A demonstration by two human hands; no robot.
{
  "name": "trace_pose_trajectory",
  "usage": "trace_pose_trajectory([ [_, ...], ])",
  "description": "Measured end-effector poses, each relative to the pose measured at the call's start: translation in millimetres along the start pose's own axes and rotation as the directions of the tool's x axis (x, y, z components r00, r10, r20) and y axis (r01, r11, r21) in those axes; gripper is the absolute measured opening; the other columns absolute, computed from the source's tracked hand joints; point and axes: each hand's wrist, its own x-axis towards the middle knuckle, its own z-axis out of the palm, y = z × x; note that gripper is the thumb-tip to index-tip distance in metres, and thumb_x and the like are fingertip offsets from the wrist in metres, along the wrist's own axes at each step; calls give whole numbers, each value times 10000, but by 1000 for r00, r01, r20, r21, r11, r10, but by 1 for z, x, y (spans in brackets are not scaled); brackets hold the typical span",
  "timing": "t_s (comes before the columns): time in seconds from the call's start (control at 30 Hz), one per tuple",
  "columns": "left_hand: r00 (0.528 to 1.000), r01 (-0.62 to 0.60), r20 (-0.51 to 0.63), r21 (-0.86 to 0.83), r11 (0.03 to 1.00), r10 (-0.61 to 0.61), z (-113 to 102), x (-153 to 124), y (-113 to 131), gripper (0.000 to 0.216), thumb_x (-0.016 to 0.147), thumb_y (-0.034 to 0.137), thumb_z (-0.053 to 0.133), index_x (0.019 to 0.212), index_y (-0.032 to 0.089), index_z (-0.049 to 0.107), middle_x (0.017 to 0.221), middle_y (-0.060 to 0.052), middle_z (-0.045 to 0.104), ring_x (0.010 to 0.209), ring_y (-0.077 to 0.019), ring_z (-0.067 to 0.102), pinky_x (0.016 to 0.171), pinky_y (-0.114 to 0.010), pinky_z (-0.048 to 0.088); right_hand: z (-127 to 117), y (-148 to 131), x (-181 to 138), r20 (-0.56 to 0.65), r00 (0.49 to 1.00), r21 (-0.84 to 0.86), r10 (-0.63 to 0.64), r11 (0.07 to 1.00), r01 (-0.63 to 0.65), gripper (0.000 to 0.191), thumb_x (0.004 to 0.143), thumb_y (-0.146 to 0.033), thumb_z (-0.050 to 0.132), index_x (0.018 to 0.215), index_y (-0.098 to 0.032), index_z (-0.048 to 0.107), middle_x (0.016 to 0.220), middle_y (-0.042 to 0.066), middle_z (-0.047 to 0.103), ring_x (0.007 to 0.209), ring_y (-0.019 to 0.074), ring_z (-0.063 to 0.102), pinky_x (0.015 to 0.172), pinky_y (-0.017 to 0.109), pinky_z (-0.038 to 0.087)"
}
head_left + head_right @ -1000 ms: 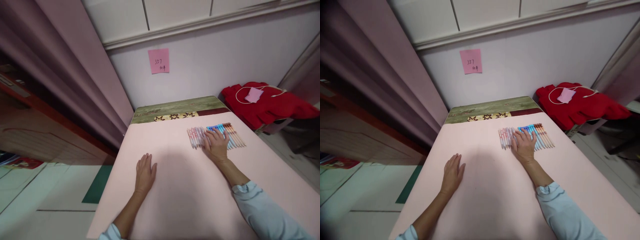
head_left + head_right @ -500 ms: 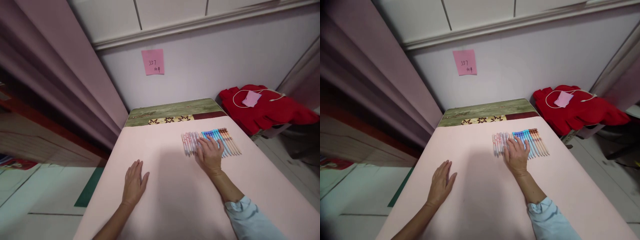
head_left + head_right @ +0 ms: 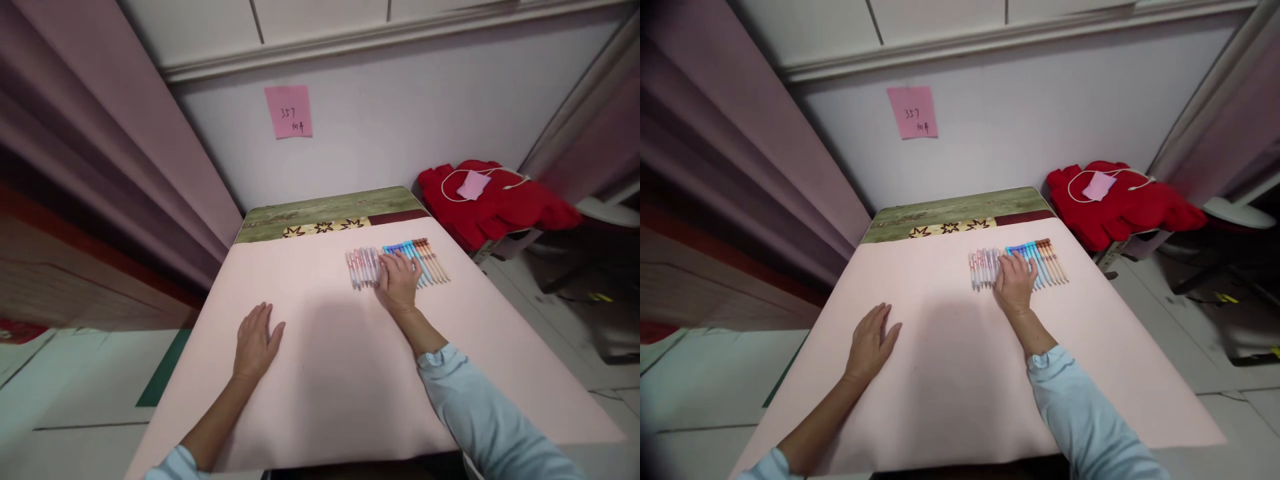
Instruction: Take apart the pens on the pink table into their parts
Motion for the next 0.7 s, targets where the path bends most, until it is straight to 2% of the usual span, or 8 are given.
trace_pose_trajectory([
  [0.17, 1000, 10, 1, -7, 1000, -10, 1, 2, -1, 502, 907, 468, 450, 1310, 185, 545, 1397, -133, 540, 1331, -311, 448, 1126, -511, 312, 1, 7, 0, -80, 981, 87, 176, 982, -169, 366, 844, -130, 395, 1100, -208, 644, 1126, 103, 672, 1252, 278, 464, 1082, 521, 143],
  [0.27, 1000, -3, 0, -4, 1000, 3, 2, 3, -2, 472, 928, 418, 396, 1292, 169, 565, 1371, -135, 565, 1318, -297, 465, 1117, -504, 329, 1, 6, 1, -88, 974, 117, 211, 973, -200, 357, 854, -137, 393, 1097, -205, 646, 1126, 107, 667, 1265, 279, 446, 1087, 529, 128],
  [0.6, 1000, -12, -20, -1, 1000, 12, 3, 3, -1, 448, 921, 358, 392, 1279, 166, 582, 1371, -134, 565, 1303, -287, 481, 1118, -498, 340, -4, 3, 2, -34, 990, 117, 136, 984, -131, 253, 902, -201, 441, 1032, -185, 657, 1100, 103, 682, 1235, 258, 471, 1095, 487, 156],
  [0.7, 1000, 2, -11, 4, 1000, -2, 3, 3, 0, 454, 921, 357, 396, 1282, 154, 581, 1376, -142, 559, 1309, -289, 475, 1121, -488, 337, -8, -3, 1, -9, 999, 108, 34, 994, -33, 225, 902, -298, 516, 1033, -187, 662, 1116, 106, 676, 1236, 274, 470, 1102, 498, 154],
])
